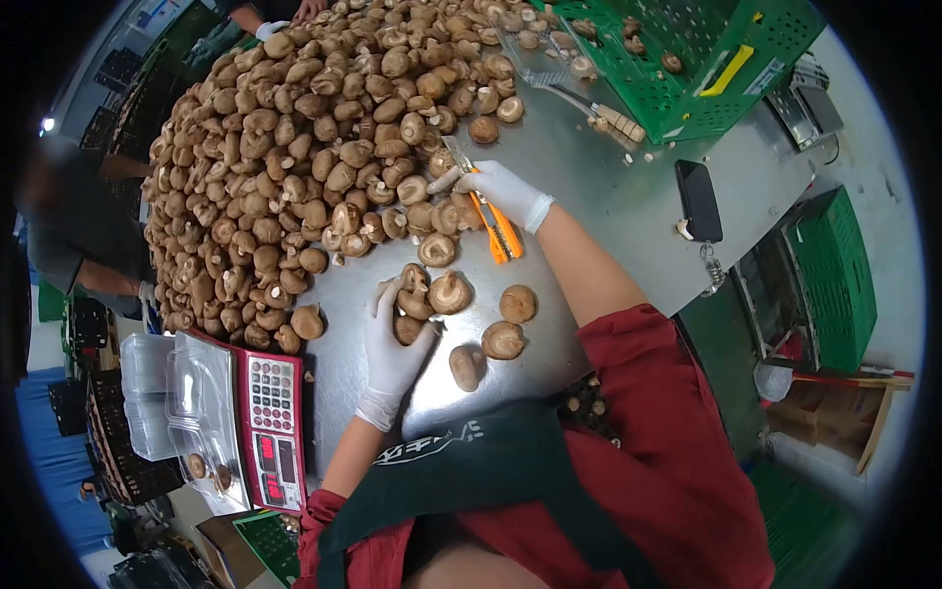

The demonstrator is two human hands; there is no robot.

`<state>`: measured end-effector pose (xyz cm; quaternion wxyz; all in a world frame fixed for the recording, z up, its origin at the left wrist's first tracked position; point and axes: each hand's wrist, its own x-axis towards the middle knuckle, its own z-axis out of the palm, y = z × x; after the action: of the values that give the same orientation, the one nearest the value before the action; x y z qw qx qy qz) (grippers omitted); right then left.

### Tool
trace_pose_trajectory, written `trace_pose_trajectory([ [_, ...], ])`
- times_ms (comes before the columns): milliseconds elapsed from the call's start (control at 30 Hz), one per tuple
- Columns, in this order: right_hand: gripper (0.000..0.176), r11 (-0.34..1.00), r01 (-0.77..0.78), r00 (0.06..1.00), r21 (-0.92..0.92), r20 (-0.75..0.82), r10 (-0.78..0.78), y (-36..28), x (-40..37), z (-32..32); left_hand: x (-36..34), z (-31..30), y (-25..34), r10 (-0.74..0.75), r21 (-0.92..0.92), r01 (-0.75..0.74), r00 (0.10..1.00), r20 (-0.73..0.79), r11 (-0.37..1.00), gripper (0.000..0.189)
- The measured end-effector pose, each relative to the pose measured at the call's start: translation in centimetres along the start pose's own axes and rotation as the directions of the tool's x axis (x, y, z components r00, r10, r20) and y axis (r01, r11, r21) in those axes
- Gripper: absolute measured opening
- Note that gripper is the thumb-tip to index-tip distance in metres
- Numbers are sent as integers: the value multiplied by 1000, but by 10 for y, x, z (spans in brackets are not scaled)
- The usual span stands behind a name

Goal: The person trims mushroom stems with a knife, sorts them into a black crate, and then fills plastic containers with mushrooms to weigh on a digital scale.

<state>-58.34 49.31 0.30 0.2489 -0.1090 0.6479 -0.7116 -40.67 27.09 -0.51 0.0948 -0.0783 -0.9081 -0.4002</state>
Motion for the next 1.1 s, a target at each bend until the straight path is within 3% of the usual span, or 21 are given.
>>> trace_pose_trajectory([
  [33,44,999,-2,1000,40,8,2,0,-1,-1,1,0,2,-27,-42,25,999,-39,999,60],
  [133,35,996,-10,998,92,69,3,2,-2,-7,7,-12,13,-227,-376,210,974,1,902,50],
  [167,35,996,-7,998,94,56,2,3,-1,-8,8,-14,16,-307,-576,252,952,1,778,43],
  [267,36,994,0,999,108,39,-4,9,2,-7,10,-26,13,-457,-839,359,876,152,409,43],
  [300,36,993,2,999,118,45,-7,9,2,-7,11,-26,12,-457,-851,324,882,114,413,52],
  [367,36,992,-3,999,128,50,-4,13,0,-8,12,-32,11,-280,-565,249,959,33,787,60],
  [433,37,992,-10,998,122,58,2,9,-1,-7,13,-41,11,-106,-184,118,992,75,976,65],
  [533,36,998,40,999,39,-9,-40,10,1,-5,3,-43,0,-12,-23,17,982,190,1000,55],
  [567,35,998,31,1000,62,2,-31,11,2,-6,-2,-43,1,-66,34,60,978,199,998,51],
  [667,34,993,-21,998,116,58,14,10,2,-9,1,-46,15,127,344,-165,983,131,924,54],
  [700,33,990,-101,993,100,65,95,5,0,-11,0,-42,10,104,360,-145,986,131,922,55],
  [767,32,991,16,1000,131,-9,-15,0,-1,-5,-4,-38,-4,118,364,-163,983,141,917,53],
  [833,30,976,218,965,-13,-146,-218,-4,-6,1,-4,-40,-3,155,385,-187,981,113,904,44],
  [900,30,955,270,945,-119,-156,-287,-30,-27,13,-6,-40,1,-29,-81,26,999,-35,996,41],
  [933,31,940,294,934,-170,-158,-321,-45,-38,22,-8,-41,5,-142,-322,112,987,-70,940,39],
  [967,26,883,410,880,-231,-153,-449,-48,-42,29,-7,-45,19,-316,-722,220,949,2,656,42],
  [1000,25,917,361,916,-169,-124,-383,-52,-48,35,-1,-54,23,-385,-867,283,916,116,410,40],
  [1033,25,946,306,945,-106,-87,-315,-57,-56,41,1,-65,22,-349,-930,289,916,199,227,39],
  [1100,24,968,233,970,-89,-44,-237,-67,-67,60,6,-80,22,-327,-953,289,895,304,-94,43],
])
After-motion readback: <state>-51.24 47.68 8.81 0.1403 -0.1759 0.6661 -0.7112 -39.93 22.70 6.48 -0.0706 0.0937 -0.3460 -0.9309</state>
